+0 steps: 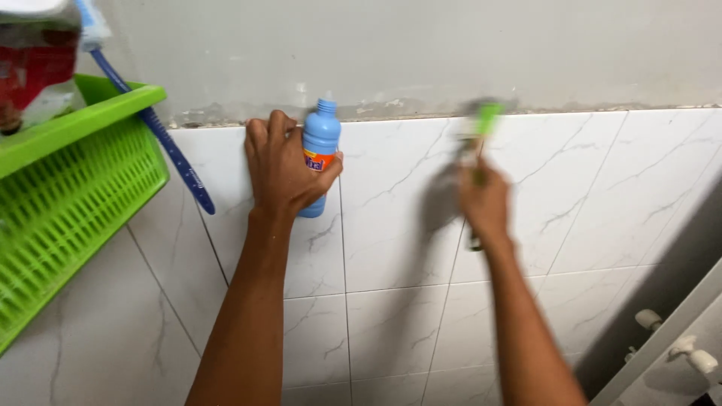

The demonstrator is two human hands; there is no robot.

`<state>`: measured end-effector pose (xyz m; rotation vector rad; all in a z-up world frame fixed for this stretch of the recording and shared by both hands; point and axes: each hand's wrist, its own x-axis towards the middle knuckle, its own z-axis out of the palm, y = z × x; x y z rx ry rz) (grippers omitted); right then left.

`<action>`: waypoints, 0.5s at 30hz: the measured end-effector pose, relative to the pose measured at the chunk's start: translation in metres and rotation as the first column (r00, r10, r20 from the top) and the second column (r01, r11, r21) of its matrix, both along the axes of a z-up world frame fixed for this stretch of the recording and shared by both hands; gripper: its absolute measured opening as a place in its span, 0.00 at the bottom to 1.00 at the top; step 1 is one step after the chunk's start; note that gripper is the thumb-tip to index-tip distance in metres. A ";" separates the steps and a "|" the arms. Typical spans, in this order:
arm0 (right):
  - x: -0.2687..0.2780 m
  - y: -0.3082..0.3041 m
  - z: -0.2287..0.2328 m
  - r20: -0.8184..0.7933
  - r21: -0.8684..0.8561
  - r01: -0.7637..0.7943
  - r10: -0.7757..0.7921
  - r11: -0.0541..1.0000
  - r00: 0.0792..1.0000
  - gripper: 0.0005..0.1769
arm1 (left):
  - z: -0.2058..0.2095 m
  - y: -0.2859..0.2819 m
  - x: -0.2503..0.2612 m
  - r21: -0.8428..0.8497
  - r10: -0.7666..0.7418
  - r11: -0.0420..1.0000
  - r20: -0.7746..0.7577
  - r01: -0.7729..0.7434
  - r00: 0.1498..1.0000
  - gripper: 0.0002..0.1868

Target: Scrubbing bathroom wall tiles with a brush and cleaning liquid.

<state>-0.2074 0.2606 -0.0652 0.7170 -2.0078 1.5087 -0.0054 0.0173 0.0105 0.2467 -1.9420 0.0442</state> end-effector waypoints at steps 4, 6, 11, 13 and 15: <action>0.057 -0.078 0.000 -0.116 0.217 -0.115 0.143 0.969 0.983 0.19 | -0.001 -0.004 -0.001 -0.013 0.006 1.000 -0.022 -0.006 1.000 0.27; 0.105 -0.087 0.024 -0.127 0.310 -0.105 0.150 0.945 0.980 0.25 | 0.001 -0.005 0.007 0.022 -0.009 1.000 0.002 0.009 1.000 0.25; 0.101 -0.084 0.024 -0.183 0.450 -0.068 0.166 0.891 0.969 0.31 | 0.004 -0.006 0.014 0.042 -0.041 0.998 -0.001 0.042 0.999 0.22; 0.059 -0.063 0.001 -0.054 0.281 -0.134 0.155 0.950 0.986 0.21 | 0.000 -0.007 0.012 0.050 -0.071 0.996 -0.018 0.072 0.997 0.21; -0.010 -0.027 -0.033 -0.118 0.154 -0.132 0.150 0.979 0.982 0.20 | -0.002 -0.013 0.004 0.062 -0.066 0.996 -0.017 0.067 0.998 0.23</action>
